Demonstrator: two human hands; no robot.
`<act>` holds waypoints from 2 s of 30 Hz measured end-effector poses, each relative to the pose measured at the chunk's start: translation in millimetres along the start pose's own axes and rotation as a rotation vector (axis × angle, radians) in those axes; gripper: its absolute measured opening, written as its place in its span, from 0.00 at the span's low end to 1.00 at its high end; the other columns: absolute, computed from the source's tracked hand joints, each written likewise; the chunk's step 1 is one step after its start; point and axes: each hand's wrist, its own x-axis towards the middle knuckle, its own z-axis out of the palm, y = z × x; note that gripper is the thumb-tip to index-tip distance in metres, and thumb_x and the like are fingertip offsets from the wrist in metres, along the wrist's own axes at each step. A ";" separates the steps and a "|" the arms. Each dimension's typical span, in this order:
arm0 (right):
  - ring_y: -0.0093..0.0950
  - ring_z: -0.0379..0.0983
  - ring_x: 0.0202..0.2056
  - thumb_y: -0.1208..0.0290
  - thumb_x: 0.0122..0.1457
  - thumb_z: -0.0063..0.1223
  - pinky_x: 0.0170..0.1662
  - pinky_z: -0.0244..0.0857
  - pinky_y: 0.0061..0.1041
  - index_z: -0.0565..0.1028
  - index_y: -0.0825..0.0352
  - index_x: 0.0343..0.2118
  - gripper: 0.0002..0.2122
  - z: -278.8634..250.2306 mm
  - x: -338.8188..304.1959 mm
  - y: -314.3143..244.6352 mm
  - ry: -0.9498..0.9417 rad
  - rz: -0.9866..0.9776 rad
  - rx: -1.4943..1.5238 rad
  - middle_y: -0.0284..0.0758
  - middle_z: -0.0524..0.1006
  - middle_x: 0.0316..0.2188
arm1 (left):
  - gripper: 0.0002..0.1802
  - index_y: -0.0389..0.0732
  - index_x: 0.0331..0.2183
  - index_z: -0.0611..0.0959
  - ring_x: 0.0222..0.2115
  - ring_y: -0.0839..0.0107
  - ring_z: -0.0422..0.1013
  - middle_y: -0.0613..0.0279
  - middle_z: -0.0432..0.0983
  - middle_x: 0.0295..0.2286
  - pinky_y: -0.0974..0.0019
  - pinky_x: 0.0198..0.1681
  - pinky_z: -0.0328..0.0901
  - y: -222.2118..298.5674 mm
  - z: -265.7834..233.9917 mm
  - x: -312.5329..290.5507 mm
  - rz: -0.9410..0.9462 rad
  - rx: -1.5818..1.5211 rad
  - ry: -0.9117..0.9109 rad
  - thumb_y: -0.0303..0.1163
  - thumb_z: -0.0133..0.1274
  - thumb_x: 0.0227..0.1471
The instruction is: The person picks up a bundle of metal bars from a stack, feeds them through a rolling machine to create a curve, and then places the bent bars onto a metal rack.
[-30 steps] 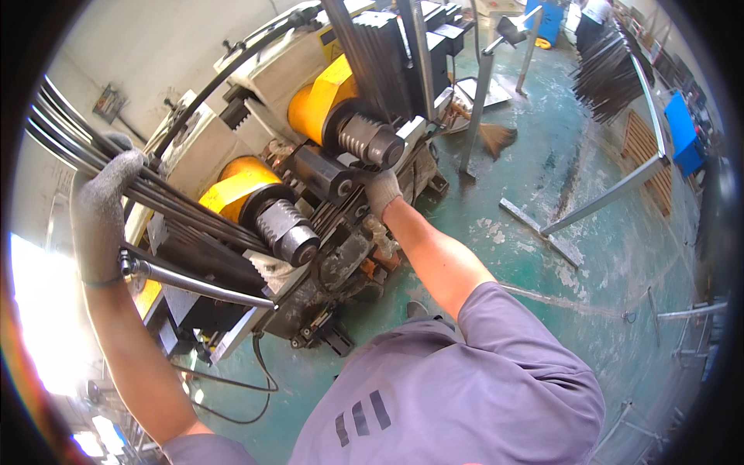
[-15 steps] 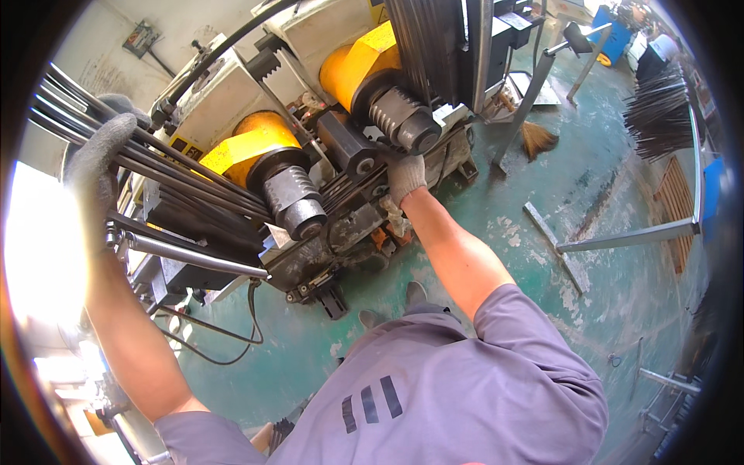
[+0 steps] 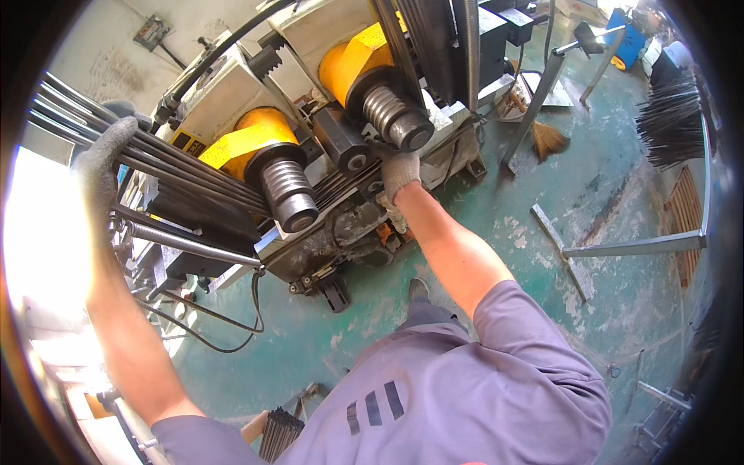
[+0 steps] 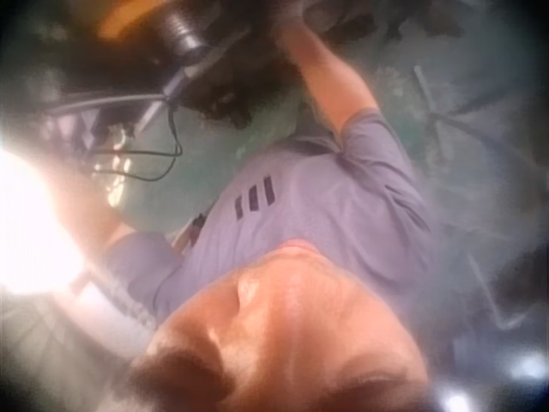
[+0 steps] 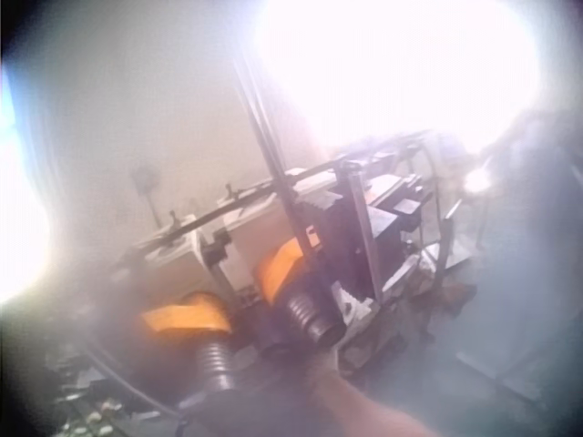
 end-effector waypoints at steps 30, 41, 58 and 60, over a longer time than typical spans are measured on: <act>0.36 0.78 0.30 0.63 0.67 0.61 0.36 0.69 0.37 0.78 0.67 0.40 0.11 -833.4 -347.4 41.6 1.200 0.017 -0.818 0.42 0.80 0.28 | 0.18 0.32 0.48 0.82 0.55 0.45 0.73 0.41 0.79 0.50 0.39 0.67 0.62 175.5 493.4 -473.1 -1.216 -1.741 -0.387 0.25 0.50 0.56; 0.50 0.80 0.48 0.60 0.67 0.54 0.48 0.73 0.45 0.80 0.64 0.45 0.13 -1101.2 -246.5 108.9 0.960 0.039 -1.346 0.49 0.84 0.43 | 0.20 0.29 0.53 0.76 0.42 0.50 0.79 0.42 0.81 0.44 0.48 0.50 0.75 307.0 667.3 -482.3 -1.115 -1.189 -0.695 0.22 0.54 0.59; 0.45 0.76 0.57 0.56 0.63 0.51 0.59 0.71 0.45 0.82 0.58 0.53 0.20 -1018.0 -159.8 56.5 0.743 0.240 -1.561 0.42 0.80 0.56 | 0.11 0.35 0.42 0.82 0.30 0.66 0.78 0.57 0.80 0.32 0.62 0.34 0.73 190.7 499.1 -639.5 -1.308 -0.758 0.231 0.26 0.59 0.56; 0.44 0.78 0.55 0.55 0.62 0.53 0.57 0.72 0.44 0.83 0.59 0.51 0.20 -981.7 -169.1 86.1 0.736 0.156 -1.550 0.41 0.81 0.54 | 0.10 0.36 0.40 0.84 0.29 0.70 0.78 0.61 0.81 0.29 0.64 0.34 0.73 165.4 462.5 -672.6 -1.305 -0.720 0.298 0.29 0.60 0.55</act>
